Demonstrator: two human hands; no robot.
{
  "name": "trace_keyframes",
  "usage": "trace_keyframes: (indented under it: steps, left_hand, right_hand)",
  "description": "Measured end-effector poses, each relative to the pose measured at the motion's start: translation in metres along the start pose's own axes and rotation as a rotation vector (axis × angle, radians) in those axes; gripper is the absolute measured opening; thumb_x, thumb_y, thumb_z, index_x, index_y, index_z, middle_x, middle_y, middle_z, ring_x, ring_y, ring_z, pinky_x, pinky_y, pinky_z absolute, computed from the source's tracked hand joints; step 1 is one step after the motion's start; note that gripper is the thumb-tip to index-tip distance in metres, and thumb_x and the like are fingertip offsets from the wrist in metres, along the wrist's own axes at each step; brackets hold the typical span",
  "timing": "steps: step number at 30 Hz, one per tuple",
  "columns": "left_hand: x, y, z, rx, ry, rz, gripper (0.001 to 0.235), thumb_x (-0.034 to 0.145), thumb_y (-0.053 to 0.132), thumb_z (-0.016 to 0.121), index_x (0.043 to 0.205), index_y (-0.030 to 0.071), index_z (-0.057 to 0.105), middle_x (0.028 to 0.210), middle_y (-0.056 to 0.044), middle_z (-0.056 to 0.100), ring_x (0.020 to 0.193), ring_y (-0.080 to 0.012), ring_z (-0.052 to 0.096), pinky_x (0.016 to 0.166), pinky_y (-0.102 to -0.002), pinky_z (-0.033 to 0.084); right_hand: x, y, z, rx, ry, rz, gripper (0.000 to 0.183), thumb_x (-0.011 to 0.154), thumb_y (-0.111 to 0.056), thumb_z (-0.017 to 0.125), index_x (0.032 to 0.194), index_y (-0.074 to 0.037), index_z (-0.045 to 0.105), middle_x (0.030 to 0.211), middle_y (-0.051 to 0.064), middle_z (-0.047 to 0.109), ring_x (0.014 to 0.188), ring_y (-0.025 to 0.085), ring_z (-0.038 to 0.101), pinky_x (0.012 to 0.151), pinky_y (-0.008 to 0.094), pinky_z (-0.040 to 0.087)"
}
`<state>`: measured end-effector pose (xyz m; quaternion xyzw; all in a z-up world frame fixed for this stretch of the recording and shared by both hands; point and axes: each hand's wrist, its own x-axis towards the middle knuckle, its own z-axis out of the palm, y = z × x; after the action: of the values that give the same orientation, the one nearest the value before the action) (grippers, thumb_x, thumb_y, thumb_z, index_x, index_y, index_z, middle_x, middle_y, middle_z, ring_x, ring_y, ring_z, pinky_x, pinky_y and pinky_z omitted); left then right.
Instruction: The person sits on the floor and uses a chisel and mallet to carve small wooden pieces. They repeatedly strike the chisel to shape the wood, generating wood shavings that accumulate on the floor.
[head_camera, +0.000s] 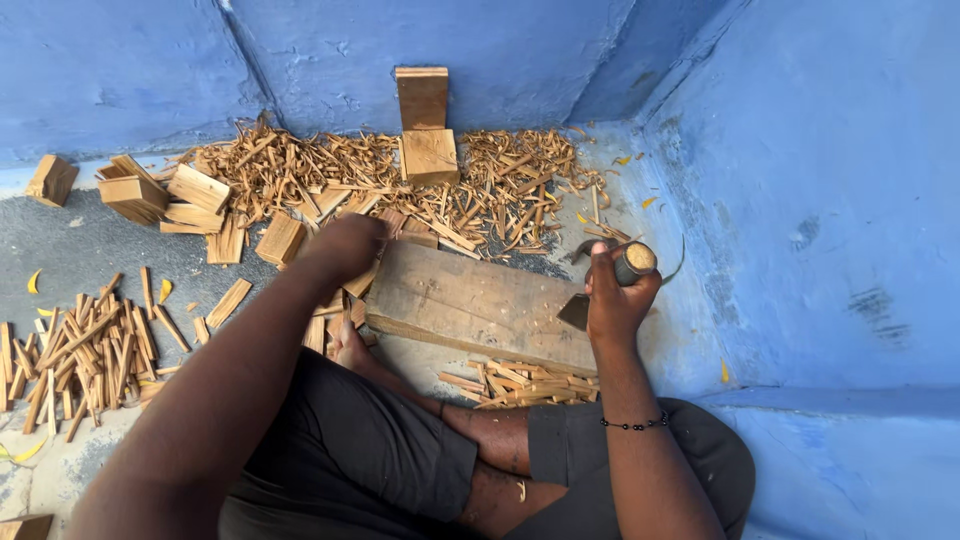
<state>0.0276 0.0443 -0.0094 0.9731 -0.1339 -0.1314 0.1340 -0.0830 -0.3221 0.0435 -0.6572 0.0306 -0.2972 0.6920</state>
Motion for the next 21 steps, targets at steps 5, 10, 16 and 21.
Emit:
trace_keyframes:
  steps: [5, 10, 16, 21]
  left_hand:
    - [0.014, -0.046, 0.012, -0.309, 0.223, -0.391, 0.022, 0.097, 0.025, 0.063, 0.111, 0.016, 0.077, 0.114, -0.017, 0.076, 0.105, -0.0356, 0.072, 0.094, -0.047, 0.057]
    - [0.043, -0.012, 0.029, -0.165, 0.052, -0.369, 0.027, 0.094, 0.031, 0.068, 0.118, 0.022, 0.073, 0.12, -0.014, 0.073, 0.112, -0.0331, 0.07, 0.094, -0.046, 0.057]
    - [0.057, -0.013, 0.053, -0.202, 0.098, -0.372, 0.035, 0.095, 0.035, 0.067, 0.126, 0.019, 0.066, 0.125, -0.015, 0.07, 0.117, -0.0357, 0.067, 0.098, -0.047, 0.054]
    - [0.079, -0.035, 0.083, -0.248, 0.179, -0.322, 0.039, 0.088, 0.035, 0.075, 0.118, 0.01, 0.069, 0.12, -0.019, 0.071, 0.111, -0.0364, 0.067, 0.096, -0.045, 0.054]
  right_hand:
    - [0.005, 0.009, -0.001, 0.023, 0.038, 0.068, 0.022, 0.096, -0.007, 0.074, 0.085, -0.008, 0.055, 0.063, 0.0, 0.056, 0.049, 0.008, 0.052, 0.046, 0.024, 0.042]
    - [0.007, 0.007, -0.004, 0.061, 0.122, 0.124, 0.022, 0.095, -0.009, 0.075, 0.09, -0.009, 0.052, 0.065, 0.0, 0.055, 0.049, 0.008, 0.051, 0.043, 0.023, 0.039]
    - [0.011, 0.007, -0.002, 0.092, 0.111, 0.106, 0.022, 0.095, -0.008, 0.073, 0.092, -0.01, 0.052, 0.066, 0.0, 0.054, 0.05, 0.007, 0.051, 0.043, 0.023, 0.039]
    - [0.015, 0.008, 0.003, 0.041, 0.08, 0.121, 0.021, 0.096, -0.008, 0.073, 0.091, -0.009, 0.053, 0.068, 0.0, 0.055, 0.052, 0.007, 0.051, 0.045, 0.022, 0.039]
